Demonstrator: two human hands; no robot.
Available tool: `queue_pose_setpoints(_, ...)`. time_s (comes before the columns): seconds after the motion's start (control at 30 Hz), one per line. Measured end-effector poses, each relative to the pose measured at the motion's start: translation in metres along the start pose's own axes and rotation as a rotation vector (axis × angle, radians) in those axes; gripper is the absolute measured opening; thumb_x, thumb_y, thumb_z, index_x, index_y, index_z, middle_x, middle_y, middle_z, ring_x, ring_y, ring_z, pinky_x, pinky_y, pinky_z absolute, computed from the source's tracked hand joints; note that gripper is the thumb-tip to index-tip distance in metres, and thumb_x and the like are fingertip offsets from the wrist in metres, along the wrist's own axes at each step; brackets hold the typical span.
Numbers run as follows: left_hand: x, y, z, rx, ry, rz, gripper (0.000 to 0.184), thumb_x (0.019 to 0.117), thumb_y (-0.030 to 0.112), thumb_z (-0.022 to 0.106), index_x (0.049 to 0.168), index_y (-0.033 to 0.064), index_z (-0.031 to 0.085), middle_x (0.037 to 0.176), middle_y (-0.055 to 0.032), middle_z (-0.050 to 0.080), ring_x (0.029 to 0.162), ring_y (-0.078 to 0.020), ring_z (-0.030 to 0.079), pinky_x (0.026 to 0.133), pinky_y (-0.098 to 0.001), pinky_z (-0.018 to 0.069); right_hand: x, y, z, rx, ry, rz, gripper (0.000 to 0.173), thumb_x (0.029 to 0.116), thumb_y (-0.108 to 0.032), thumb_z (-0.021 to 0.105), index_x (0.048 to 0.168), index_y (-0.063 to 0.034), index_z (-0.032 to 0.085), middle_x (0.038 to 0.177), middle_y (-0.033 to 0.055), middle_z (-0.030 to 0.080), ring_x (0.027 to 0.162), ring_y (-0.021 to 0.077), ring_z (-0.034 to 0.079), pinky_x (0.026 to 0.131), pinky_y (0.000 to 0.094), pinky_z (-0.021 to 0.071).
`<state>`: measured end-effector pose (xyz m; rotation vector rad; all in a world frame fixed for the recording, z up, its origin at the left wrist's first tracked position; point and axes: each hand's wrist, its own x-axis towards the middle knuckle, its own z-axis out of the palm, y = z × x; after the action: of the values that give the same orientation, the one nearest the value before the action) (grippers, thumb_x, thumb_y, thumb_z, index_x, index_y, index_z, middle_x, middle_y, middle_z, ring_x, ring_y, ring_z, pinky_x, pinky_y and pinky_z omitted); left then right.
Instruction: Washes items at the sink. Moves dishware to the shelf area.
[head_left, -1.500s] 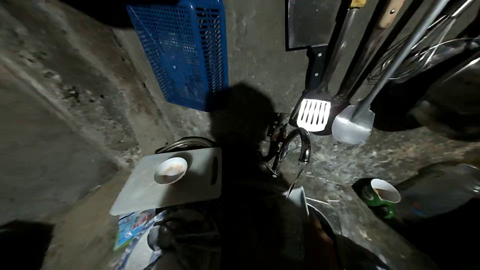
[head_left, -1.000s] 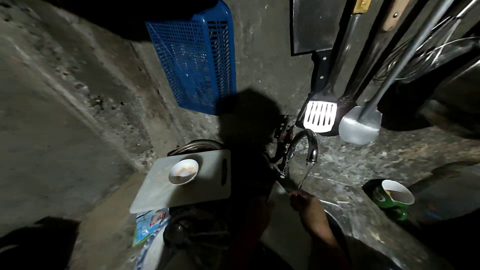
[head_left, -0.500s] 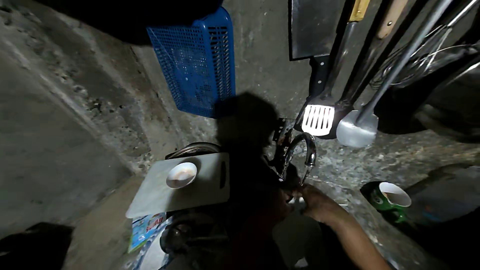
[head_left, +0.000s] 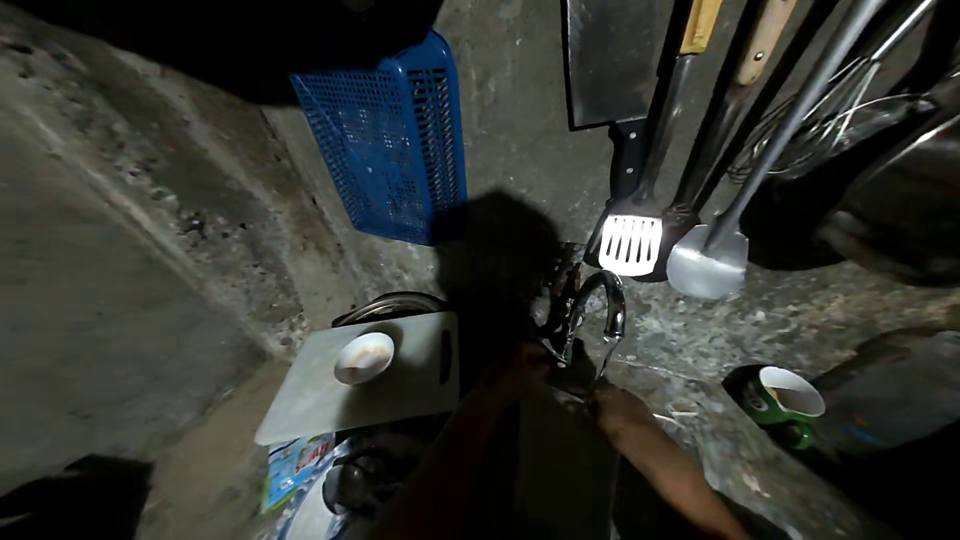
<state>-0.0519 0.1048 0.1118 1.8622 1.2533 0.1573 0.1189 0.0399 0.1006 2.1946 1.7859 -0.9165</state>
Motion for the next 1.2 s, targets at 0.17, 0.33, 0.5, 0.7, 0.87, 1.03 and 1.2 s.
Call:
queue_pose_setpoints(0.17, 0.007, -0.039, 0.038, 0.157, 0.008, -0.018, 0.057, 0.095, 0.037, 0.072, 0.137, -0.0006, 0.06, 0.136, -0.0233, 0.061, 0.129, -0.0363, 0.057, 0.111, -0.0517, 0.0428, 0.003, 0.019, -0.006, -0.041, -0.013, -0.181, 0.05, 0.1073, -0.041, 0.051, 0.124, 0.0039, 0.065, 0.127, 0.0278, 0.064, 0.125, 0.0415, 0.059, 0.108, 0.0564, 0.0437)
queue_pose_setpoints(0.33, -0.003, -0.035, 0.034, 0.157, -0.206, -0.085, 0.041, 0.1014, 0.028, 0.064, 0.129, -0.003, 0.064, 0.126, -0.0236, 0.065, 0.117, -0.0352, 0.063, 0.105, -0.0514, 0.0472, 0.006, 0.009, -0.002, -0.103, -0.009, -0.249, 0.037, 0.1049, -0.029, 0.058, 0.12, 0.003, 0.068, 0.128, 0.0275, 0.064, 0.125, 0.0441, 0.058, 0.106, 0.0594, 0.0449)
queue_pose_setpoints(0.5, -0.018, -0.039, 0.052, 0.134, -0.227, -0.006, 0.043, 0.1067, 0.033, 0.054, 0.133, -0.0007, 0.06, 0.123, -0.0223, 0.065, 0.111, -0.0337, 0.064, 0.099, -0.052, 0.0495, 0.003, -0.009, -0.001, 0.065, 0.025, -0.398, 0.031, 0.1004, -0.012, 0.062, 0.125, 0.0055, 0.064, 0.13, 0.0281, 0.062, 0.126, 0.042, 0.058, 0.108, 0.0567, 0.0443)
queue_pose_setpoints(0.7, -0.048, -0.044, 0.062, 0.011, 0.015, -0.27, 0.052, 0.1118, 0.035, 0.039, 0.138, -0.0073, 0.054, 0.137, -0.0279, 0.057, 0.13, -0.0384, 0.055, 0.111, -0.0507, 0.0425, 0.023, -0.011, -0.002, 1.109, 0.231, -0.363, 0.01, 0.1023, -0.01, 0.061, 0.105, -0.0012, 0.066, 0.078, 0.0009, 0.063, 0.052, 0.0036, 0.051, 0.048, 0.0192, 0.0433)
queue_pose_setpoints(0.87, -0.069, -0.059, 0.081, -0.278, 0.265, -0.236, 0.053, 0.1087, 0.033, 0.049, 0.143, -0.0069, 0.048, 0.138, -0.0275, 0.056, 0.131, -0.0363, 0.055, 0.112, -0.049, 0.0426, 0.032, -0.024, 0.021, 1.484, 0.253, -0.415, 0.024, 0.0828, 0.011, 0.055, 0.078, -0.0115, 0.05, 0.066, -0.0044, 0.052, 0.054, 0.0041, 0.047, 0.052, 0.0204, 0.0436)
queue_pose_setpoints(1.03, -0.071, -0.074, 0.103, -0.5, 0.412, -0.234, 0.06, 0.108, 0.034, 0.051, 0.153, -0.0026, 0.038, 0.153, -0.0264, 0.044, 0.142, -0.0378, 0.044, 0.117, -0.0529, 0.0355, 0.037, -0.024, 0.015, 1.596, 0.18, -0.526, 0.019, 0.1025, -0.001, 0.05, 0.087, -0.0067, 0.059, 0.06, -0.0053, 0.052, 0.043, -0.0015, 0.04, 0.042, 0.0128, 0.0348)
queue_pose_setpoints(1.2, -0.075, -0.072, 0.111, -0.556, 0.489, -0.269, 0.059, 0.1092, 0.034, 0.047, 0.153, -0.0053, 0.039, 0.152, -0.0289, 0.044, 0.143, -0.0399, 0.042, 0.118, -0.0539, 0.0321, 0.041, -0.023, 0.018, 1.734, 0.201, -0.534, 0.023, 0.087, 0.014, 0.051, 0.088, -0.0082, 0.054, 0.076, 0.0002, 0.061, 0.064, 0.0075, 0.058, 0.065, 0.0233, 0.0546)
